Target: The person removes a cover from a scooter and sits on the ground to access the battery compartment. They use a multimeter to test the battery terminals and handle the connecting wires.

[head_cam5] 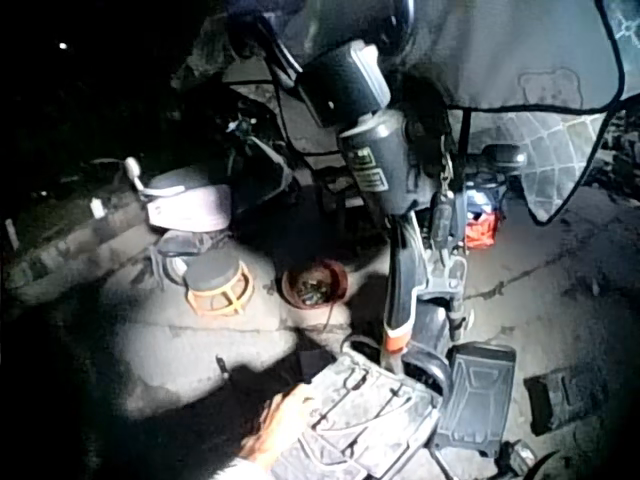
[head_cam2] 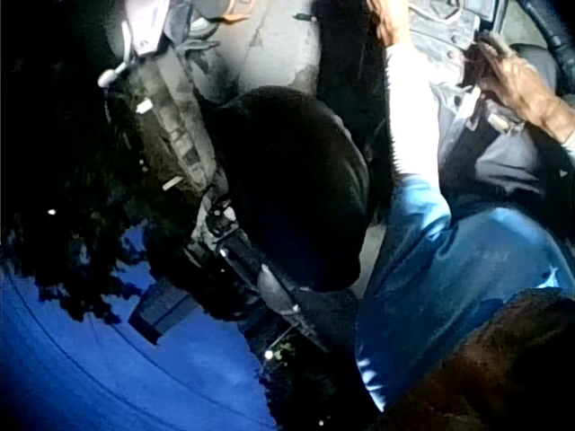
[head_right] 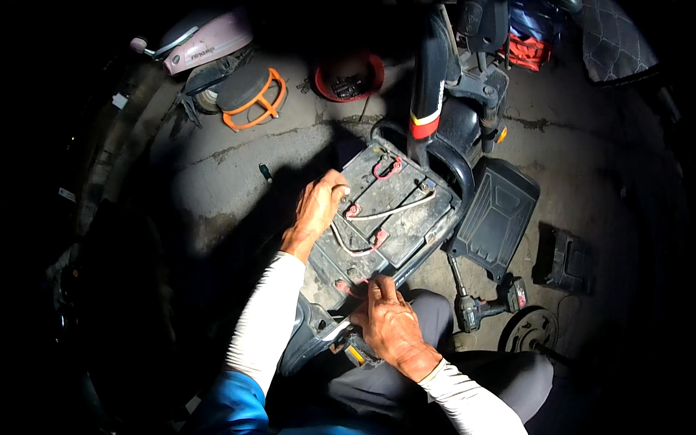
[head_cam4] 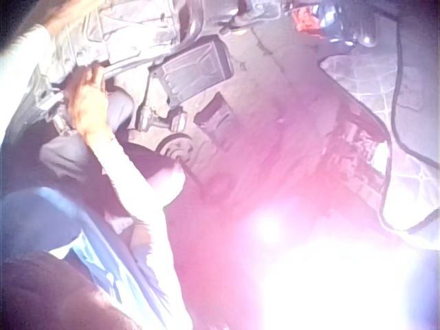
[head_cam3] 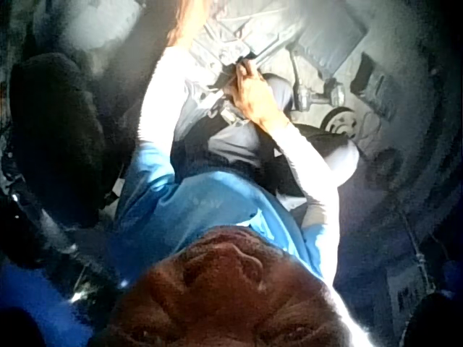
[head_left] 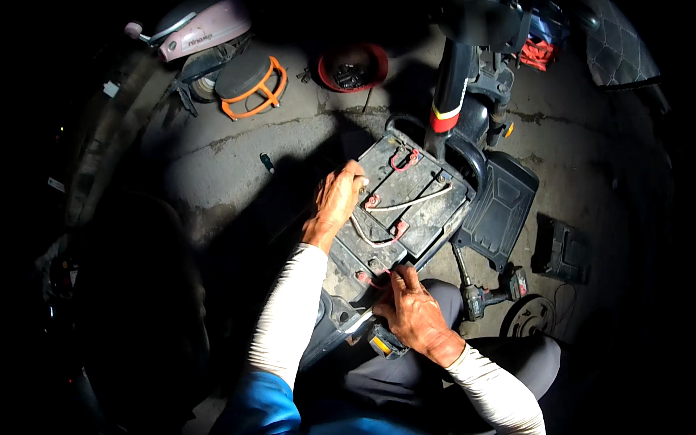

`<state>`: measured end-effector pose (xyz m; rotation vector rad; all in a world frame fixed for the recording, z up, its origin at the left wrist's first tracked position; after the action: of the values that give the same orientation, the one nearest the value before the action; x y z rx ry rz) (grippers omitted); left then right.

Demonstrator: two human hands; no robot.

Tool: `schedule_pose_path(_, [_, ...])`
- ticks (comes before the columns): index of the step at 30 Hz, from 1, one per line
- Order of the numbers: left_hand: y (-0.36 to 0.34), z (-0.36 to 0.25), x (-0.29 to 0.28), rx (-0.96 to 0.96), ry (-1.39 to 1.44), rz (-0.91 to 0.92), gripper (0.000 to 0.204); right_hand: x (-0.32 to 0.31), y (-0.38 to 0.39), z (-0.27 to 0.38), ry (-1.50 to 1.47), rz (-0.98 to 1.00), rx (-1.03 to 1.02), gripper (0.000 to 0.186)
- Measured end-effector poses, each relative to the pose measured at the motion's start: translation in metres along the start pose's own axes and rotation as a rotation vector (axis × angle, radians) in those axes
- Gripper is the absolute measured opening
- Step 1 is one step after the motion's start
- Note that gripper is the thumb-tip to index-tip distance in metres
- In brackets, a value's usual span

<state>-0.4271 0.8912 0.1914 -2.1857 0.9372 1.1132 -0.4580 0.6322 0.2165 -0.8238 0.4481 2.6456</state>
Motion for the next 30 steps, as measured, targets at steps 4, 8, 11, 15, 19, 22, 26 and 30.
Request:
schedule_pose_path(4, [-0.004,0.004,0.000,-0.087,0.093,0.075,0.016,-0.001,0.000,0.001,0.026,0.013,0.018,0.062])
schedule_pose_path(8, [0.001,0.000,0.006,-0.096,-0.025,0.077,0.016,0.002,0.002,-0.004,0.021,-0.010,0.013,0.067])
schedule_pose_path(11, [-0.001,-0.007,0.002,0.028,0.055,0.136,0.015,0.001,0.001,-0.003,0.043,-0.011,-0.004,0.069])
schedule_pose_path(15, [0.002,0.001,-0.001,-0.107,0.097,0.203,0.013,0.003,0.000,0.000,0.017,0.019,0.024,0.068])
schedule_pose_path(19, [-0.001,0.001,0.004,-0.073,0.136,0.153,0.011,0.004,0.000,-0.005,0.011,0.030,0.027,0.067])
schedule_pose_path(22, [0.002,0.002,0.005,-0.101,0.157,0.141,0.013,0.002,0.000,-0.002,0.041,0.040,0.033,0.067])
schedule_pose_path(26, [0.015,0.014,0.009,0.059,-0.069,-0.041,0.017,0.008,-0.001,0.006,0.172,0.037,-0.035,0.068])
schedule_pose_path(30, [0.024,0.001,-0.003,0.036,-0.078,-0.036,0.016,0.003,-0.002,0.013,0.280,0.036,-0.020,0.059])
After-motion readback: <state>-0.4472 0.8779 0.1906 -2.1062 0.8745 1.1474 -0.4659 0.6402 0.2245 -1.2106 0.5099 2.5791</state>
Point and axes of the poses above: each hand's wrist, its own y-axis away from the middle knuckle, its own x-axis out of the palm, z = x × y, the point moved 8 cm from there along -y, towards the middle knuckle, and after that the axes turned 4 degrees about -y, right-handed, at the moved point
